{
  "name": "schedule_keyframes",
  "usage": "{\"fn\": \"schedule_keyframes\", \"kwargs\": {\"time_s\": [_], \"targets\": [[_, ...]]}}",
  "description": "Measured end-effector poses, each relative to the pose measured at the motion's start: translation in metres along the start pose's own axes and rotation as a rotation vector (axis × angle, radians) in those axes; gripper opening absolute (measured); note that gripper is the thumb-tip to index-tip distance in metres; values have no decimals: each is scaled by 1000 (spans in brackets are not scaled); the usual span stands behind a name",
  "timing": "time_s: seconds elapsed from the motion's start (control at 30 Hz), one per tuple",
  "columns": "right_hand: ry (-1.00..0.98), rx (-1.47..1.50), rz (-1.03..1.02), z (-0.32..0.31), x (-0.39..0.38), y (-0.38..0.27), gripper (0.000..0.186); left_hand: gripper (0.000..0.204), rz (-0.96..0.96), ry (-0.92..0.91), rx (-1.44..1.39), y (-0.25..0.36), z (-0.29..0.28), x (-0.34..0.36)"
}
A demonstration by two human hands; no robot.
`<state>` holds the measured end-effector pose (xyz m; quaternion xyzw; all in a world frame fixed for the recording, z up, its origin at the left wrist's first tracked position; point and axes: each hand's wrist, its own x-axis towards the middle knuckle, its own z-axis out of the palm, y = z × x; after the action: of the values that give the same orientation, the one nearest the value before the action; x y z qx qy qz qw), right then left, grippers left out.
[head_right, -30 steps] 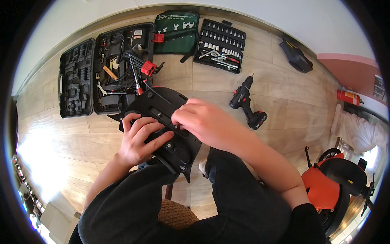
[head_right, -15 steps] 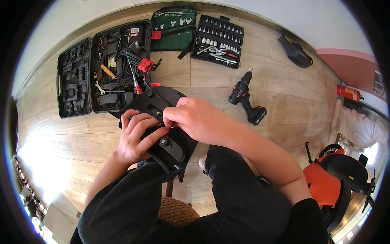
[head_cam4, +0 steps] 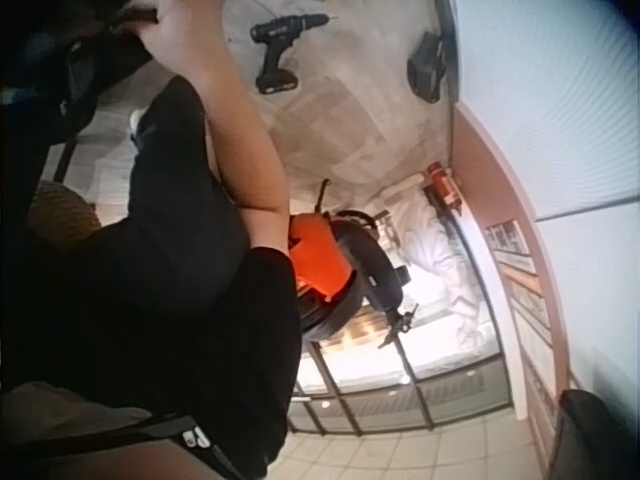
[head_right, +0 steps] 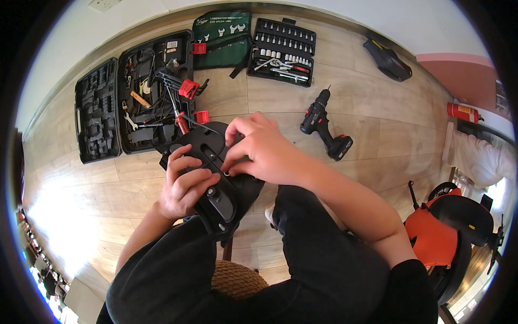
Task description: Repairing or assembling a motorcycle body part using a drill and screwdriver.
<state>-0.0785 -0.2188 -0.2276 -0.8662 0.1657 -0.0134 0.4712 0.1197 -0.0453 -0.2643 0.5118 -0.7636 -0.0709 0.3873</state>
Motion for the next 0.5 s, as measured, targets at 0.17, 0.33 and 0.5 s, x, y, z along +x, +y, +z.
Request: {"fn": "schedule_keyframes", "kwargs": {"time_s": [0.17, 0.33, 0.5], "targets": [[89, 274, 143, -5, -12, 0, 21, 34, 83, 40, 90, 4, -7, 13], [126, 858, 454, -9, -15, -16, 48, 34, 172, 70, 127, 6, -4, 9], [124, 780, 390, -17, -15, -27, 47, 47, 146, 45, 39, 7, -8, 23]]}}
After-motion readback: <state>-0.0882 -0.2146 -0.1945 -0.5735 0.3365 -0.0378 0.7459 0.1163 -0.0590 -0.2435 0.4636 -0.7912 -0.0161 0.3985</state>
